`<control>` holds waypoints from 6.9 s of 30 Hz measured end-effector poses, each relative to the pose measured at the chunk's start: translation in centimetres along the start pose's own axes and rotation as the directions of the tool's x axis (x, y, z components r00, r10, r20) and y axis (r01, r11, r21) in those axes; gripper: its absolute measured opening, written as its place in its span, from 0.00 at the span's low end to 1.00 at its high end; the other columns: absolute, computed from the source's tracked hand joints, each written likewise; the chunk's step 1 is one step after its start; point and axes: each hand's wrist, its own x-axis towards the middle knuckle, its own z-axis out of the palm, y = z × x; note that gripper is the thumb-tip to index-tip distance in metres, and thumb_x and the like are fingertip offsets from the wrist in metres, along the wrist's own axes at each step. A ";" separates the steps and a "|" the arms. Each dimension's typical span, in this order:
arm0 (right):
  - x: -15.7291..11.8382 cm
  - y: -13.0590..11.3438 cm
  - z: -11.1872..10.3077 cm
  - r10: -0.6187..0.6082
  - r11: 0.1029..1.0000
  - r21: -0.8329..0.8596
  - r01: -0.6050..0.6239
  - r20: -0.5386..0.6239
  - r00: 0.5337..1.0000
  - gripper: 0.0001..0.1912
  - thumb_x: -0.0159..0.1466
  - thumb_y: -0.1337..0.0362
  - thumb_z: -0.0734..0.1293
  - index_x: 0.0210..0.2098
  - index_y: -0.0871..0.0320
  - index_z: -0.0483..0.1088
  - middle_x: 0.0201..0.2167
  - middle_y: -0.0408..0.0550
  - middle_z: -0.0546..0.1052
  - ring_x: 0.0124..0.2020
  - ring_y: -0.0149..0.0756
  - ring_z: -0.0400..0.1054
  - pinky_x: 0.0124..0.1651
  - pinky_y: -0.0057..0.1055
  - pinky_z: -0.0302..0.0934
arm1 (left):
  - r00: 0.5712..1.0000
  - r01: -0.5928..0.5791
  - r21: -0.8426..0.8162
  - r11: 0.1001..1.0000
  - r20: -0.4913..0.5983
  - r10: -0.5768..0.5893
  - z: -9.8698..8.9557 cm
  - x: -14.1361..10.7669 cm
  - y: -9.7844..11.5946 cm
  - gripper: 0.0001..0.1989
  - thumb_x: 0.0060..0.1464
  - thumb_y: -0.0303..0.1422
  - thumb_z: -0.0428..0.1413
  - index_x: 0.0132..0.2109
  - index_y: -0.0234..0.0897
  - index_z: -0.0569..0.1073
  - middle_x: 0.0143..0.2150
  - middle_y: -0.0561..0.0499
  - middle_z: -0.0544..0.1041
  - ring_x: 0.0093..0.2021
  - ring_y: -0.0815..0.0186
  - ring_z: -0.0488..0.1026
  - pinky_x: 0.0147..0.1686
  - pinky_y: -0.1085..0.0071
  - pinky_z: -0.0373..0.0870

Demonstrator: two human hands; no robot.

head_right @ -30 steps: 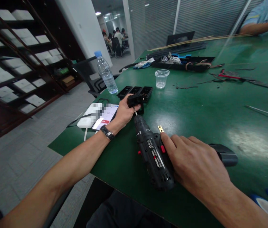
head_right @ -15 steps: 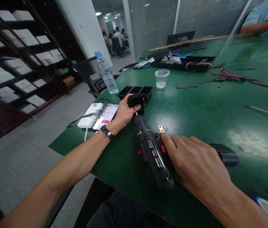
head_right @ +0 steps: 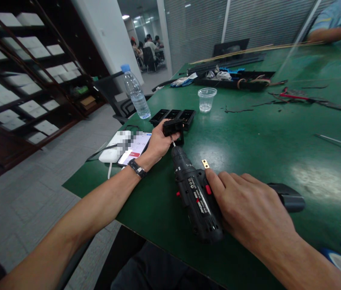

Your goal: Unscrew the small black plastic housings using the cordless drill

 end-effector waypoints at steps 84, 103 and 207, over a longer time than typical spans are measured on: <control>0.1 0.1 -0.2 -0.011 1.000 0.014 0.012 -0.012 1.000 0.29 0.58 0.75 0.65 0.60 0.62 0.66 0.30 0.45 0.77 0.28 0.45 0.75 0.29 0.38 0.63 | 0.999 0.033 0.015 0.999 -0.006 -0.033 0.0 -0.1 0.4 0.15 0.51 0.21 0.64 0.45 0.39 0.75 0.43 0.52 0.80 0.47 0.62 0.76 0.53 0.64 0.73; 0.1 0.0 -0.2 -0.012 1.000 0.007 0.013 -0.016 1.000 0.28 0.58 0.75 0.66 0.58 0.63 0.68 0.30 0.45 0.77 0.27 0.46 0.75 0.30 0.40 0.66 | 0.999 0.036 0.010 0.999 -0.007 -0.036 0.0 0.0 0.3 0.16 0.50 0.21 0.64 0.46 0.38 0.75 0.44 0.52 0.80 0.47 0.62 0.76 0.52 0.65 0.73; 0.5 -0.1 -0.5 0.026 0.999 0.017 -0.027 0.032 0.999 0.30 0.55 0.75 0.68 0.58 0.61 0.67 0.32 0.46 0.79 0.29 0.48 0.76 0.32 0.40 0.63 | 0.999 0.044 -0.004 0.999 0.003 -0.044 -0.2 0.3 -0.7 0.17 0.50 0.24 0.65 0.48 0.39 0.76 0.45 0.50 0.82 0.47 0.61 0.77 0.52 0.63 0.75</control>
